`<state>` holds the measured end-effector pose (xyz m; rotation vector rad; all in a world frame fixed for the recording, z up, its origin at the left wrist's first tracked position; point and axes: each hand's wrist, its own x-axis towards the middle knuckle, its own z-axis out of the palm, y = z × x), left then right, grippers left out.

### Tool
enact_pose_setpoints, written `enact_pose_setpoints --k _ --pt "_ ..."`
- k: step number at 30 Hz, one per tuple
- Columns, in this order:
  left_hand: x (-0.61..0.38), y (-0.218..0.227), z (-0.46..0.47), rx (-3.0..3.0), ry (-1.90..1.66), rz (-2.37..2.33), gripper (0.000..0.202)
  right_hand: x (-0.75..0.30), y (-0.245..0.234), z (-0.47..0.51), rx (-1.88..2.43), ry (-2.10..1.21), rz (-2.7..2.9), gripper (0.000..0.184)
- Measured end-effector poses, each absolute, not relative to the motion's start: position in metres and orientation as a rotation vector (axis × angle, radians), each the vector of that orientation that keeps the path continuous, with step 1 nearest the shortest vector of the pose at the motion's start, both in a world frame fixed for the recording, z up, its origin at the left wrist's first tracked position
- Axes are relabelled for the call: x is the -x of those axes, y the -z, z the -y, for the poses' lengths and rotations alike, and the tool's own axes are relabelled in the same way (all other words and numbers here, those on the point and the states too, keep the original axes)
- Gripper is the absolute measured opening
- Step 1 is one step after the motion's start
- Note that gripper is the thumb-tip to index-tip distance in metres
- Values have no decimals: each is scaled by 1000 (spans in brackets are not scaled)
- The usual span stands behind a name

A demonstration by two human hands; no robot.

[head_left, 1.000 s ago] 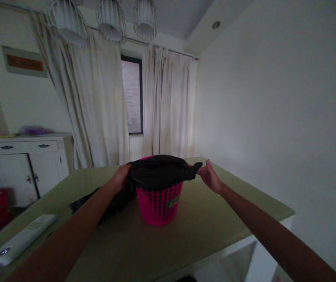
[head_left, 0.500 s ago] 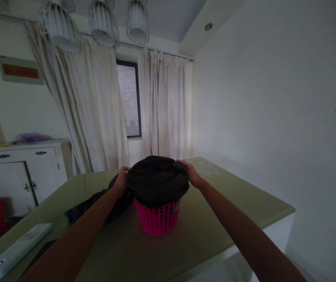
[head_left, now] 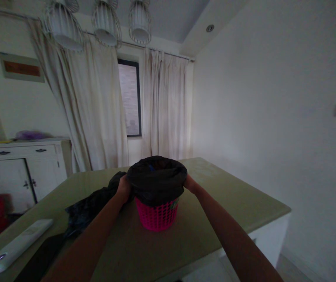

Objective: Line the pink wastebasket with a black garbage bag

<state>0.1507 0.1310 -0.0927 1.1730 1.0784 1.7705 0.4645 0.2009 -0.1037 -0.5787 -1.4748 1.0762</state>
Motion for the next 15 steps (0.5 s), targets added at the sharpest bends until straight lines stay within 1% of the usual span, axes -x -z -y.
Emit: enact_pose_setpoints --k 3,5,8,11,13,15 --pt "-156 103 -124 -1140 -1752 -1004 41 -465 116 -192 593 -1141 1429 39" --pt "-159 111 -115 -1106 -1741 -996 43 -466 127 -185 591 -1245 1365 34" --pt "-161 127 -98 -1051 -1731 -1000 46 -470 147 -170 598 -1434 1171 29" --pt "-160 150 -80 -974 -1713 -958 55 -478 164 -149 551 -1511 975 26" --pt "-159 164 -70 -880 -1704 -931 60 -483 171 -134 512 -1540 905 32" --pt "-155 174 -63 -818 -1686 -928 63 -483 172 -121 533 -1542 895 44"
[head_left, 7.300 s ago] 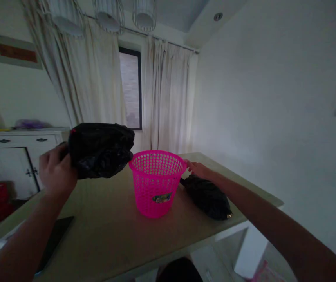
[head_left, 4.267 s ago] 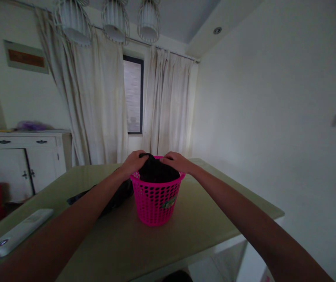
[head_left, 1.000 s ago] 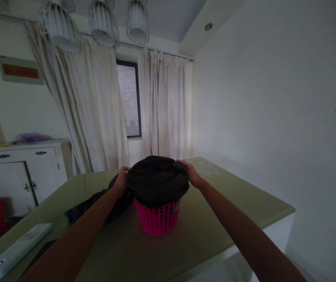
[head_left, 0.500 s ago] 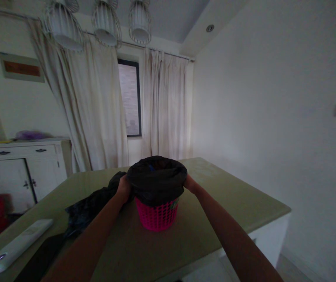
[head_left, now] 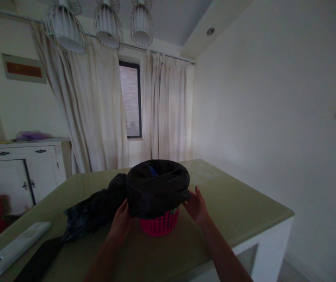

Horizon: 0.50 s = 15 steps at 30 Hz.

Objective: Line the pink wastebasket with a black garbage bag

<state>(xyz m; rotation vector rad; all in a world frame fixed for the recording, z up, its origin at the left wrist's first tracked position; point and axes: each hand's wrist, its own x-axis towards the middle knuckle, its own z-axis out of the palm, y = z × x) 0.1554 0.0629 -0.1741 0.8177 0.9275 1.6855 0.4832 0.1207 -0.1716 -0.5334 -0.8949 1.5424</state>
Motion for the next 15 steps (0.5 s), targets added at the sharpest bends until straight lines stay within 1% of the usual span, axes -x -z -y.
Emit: enact_pose_setpoints --k 1,4,7,8,11,15 --pt "-153 177 -60 -811 -1673 -925 64 -482 170 -115 563 -1515 909 47" --pt "-147 180 -56 -865 -1655 -834 66 -477 164 -105 608 -1358 984 42" --pt "-143 183 -52 -873 -1670 -777 64 -475 165 -100 581 -1277 1049 60" --pt "-142 185 -51 -856 -1667 -798 65 -477 169 -100 583 -1275 1053 62" --pt "-142 191 -48 -774 -1603 -913 70 -483 186 -102 634 -1245 1070 58" --pt "-142 197 -48 -694 -1556 -943 69 -489 210 -106 736 -1106 1147 52"
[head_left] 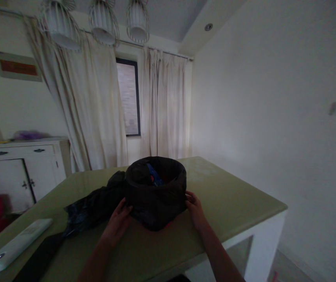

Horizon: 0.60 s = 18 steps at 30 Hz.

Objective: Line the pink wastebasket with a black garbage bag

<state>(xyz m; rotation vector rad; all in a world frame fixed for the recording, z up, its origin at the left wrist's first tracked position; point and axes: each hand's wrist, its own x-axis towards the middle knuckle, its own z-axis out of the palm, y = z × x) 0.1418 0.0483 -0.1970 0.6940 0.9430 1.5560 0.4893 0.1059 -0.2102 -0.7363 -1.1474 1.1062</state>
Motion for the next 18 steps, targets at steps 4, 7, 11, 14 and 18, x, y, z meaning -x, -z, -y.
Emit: enact_pose_setpoints --k 4,7,11,14,18 --pt "-142 204 -52 -808 -1621 -1049 67 -489 219 -104 871 -954 1164 45" --pt "-143 208 -55 -1083 -1603 -1244 58 -485 219 -101 961 -862 1200 34" --pt "-148 214 -54 -1439 -1555 -1358 43 -480 217 -98 1049 -787 1373 24" --pt "-149 217 -52 -1508 -1474 -1382 45 -478 217 -96 1094 -714 1449 24" --pt "-149 217 -49 -1529 -1469 -1381 43 -477 217 -95 1095 -702 1492 27"
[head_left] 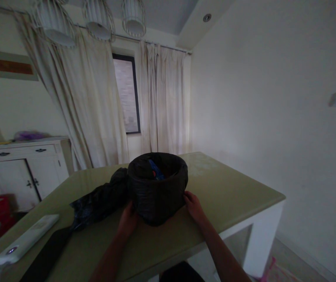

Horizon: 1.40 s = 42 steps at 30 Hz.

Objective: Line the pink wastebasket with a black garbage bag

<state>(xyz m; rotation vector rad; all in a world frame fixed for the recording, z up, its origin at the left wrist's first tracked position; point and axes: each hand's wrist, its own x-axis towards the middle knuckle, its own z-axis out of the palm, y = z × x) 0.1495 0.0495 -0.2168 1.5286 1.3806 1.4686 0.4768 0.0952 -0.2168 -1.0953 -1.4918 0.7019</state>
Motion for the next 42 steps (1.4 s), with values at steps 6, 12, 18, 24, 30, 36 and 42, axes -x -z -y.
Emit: enact_pose_setpoints --k 6,12,18,24,30,36,42 --pt "-152 214 -47 -1521 -1473 -1389 42 -478 217 -95 1094 -696 1508 27" --pt "-154 211 -44 -1539 -1482 -1379 47 -480 222 -96 1100 -682 1541 30" --pt "-154 212 -45 -1519 -1481 -1400 44 -480 221 -96 1112 -684 1558 33" --pt "-152 217 -47 -1541 -1500 -1383 46 -479 218 -93 1085 -703 1523 30" --pt "-151 217 -47 -1583 -1450 -1397 48 -477 213 -89 1123 -681 1561 30" --pt "-150 219 -48 -1589 -1450 -1407 52 -477 214 -90 1128 -670 1559 31" --pt "-149 221 -49 -1671 -1347 -1503 57 -478 216 -92 1153 -649 1577 33"
